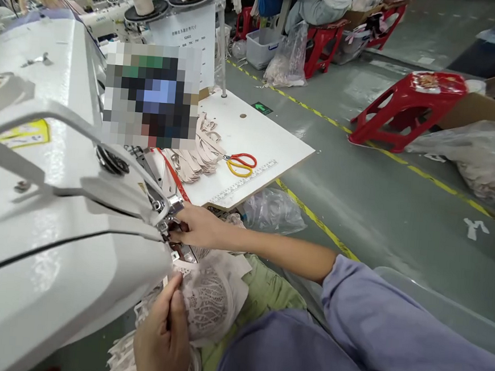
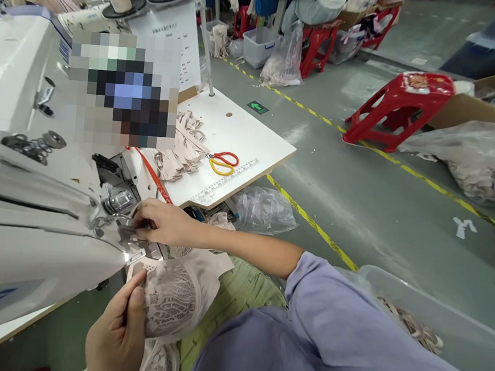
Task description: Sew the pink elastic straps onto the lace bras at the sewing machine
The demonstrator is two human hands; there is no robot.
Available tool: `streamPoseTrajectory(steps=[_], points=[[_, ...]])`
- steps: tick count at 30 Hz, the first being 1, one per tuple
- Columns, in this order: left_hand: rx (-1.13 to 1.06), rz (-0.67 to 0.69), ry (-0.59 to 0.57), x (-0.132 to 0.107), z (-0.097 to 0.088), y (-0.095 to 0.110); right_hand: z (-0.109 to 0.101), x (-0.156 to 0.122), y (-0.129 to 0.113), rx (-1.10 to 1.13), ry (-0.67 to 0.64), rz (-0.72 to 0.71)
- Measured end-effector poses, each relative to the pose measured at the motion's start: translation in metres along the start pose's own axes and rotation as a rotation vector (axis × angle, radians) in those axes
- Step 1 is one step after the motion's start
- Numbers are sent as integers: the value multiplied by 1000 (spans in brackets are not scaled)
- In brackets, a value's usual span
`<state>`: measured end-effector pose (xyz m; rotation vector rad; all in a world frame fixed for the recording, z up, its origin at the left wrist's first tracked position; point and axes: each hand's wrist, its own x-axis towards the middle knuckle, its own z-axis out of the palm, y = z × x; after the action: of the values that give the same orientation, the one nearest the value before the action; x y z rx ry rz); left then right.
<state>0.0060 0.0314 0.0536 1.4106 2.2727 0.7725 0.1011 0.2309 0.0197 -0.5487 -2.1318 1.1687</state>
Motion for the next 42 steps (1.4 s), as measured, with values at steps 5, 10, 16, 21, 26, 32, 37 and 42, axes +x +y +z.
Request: streamPoseTrajectory(steps=[5,10,16,21,26,32,37,42], points=[[27,65,39,1,1,-5,1,0,-3,33,17,9],[-17,-1,30,-2,2,6,-1,-1,0,69,18,-27],[-39,10,18,-4,5,8,-1,-3,1,95,27,-42],[-22,187,31,-1,9,-14,-1,-5,4,80,36,-65],[15,158,49,-5,9,-22,-3,-7,5,65,50,-73],[259,320,350,-8,18,-12,-2,-9,3,52,90,-91],[389,505,358,-7,39,8,3,-11,5,39,93,-44],[510,464,394,-7,44,12,7,-8,5,23,119,-50]])
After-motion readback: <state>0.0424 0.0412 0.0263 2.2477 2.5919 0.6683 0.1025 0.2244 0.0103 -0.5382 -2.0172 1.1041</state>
